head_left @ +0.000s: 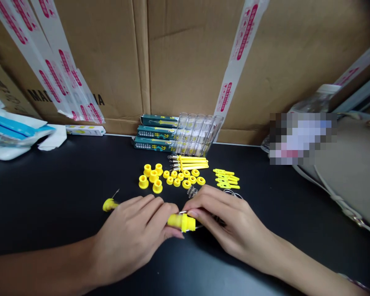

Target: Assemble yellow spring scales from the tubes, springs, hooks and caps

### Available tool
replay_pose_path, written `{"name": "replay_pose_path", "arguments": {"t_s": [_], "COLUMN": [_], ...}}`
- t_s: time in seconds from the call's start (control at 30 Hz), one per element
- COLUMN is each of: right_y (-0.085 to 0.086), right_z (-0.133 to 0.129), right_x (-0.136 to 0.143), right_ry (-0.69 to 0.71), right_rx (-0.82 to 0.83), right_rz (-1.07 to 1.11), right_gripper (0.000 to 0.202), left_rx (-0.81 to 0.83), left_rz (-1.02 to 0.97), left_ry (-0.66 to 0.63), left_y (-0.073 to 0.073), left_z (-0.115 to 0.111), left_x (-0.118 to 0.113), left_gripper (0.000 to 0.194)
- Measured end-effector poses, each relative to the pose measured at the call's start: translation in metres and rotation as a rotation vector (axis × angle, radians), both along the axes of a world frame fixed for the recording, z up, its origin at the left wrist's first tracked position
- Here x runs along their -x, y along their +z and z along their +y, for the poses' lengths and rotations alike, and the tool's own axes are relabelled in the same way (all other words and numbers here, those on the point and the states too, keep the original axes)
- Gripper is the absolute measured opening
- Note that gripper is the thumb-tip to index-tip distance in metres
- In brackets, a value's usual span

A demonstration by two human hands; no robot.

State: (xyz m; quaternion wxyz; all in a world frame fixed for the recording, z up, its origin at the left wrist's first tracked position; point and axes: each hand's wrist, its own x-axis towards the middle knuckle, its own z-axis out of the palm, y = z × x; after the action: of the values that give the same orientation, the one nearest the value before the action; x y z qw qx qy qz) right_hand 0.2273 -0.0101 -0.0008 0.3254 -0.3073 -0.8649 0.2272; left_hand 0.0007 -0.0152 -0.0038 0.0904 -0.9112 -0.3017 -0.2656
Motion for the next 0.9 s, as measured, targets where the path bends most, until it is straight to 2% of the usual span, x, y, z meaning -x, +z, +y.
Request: {"name": "replay_pose_path", "arguments": {"t_s": [0.2, 0.47, 0.57, 0.63, 0.9], "right_y": [-0.006, -0.011, -0.011, -0.011, -0.012], "right_z": [-0.01, -0.022, -0.025, -0.026, -0.029], "right_x": [0.006, 0.013, 0.015, 0.016, 0.021], "right_ry": [-0.15, -0.271, -0.306, -0.318, -0.376], "right_rx": [0.038, -0.18, -0.234, -0.238, -0.164], "right_rz": [-0.014, -0.088, -0.102, -0.107, -0.09], "right_gripper": [0.02, 0.028, 0.028, 0.028, 0.025], "left_rx": [0.008, -0.069, -0.117, -0.14, -0.168], "left_rz": [-0.004, 0.001, 0.006, -0.001, 0.01], "left_ry": [-0.016, -0.034, -0.033, -0.03, -0.029], "left_y": [0.001, 0.0, 0.0, -0.001, 0.0], "left_z": [0.002, 0.001, 0.0, -0.001, -0.001], "left_x": [-0.003, -0.002, -0.001, -0.001, -0.001], "left_gripper": [0.04, 0.037, 0.044, 0.048, 0.035]}}
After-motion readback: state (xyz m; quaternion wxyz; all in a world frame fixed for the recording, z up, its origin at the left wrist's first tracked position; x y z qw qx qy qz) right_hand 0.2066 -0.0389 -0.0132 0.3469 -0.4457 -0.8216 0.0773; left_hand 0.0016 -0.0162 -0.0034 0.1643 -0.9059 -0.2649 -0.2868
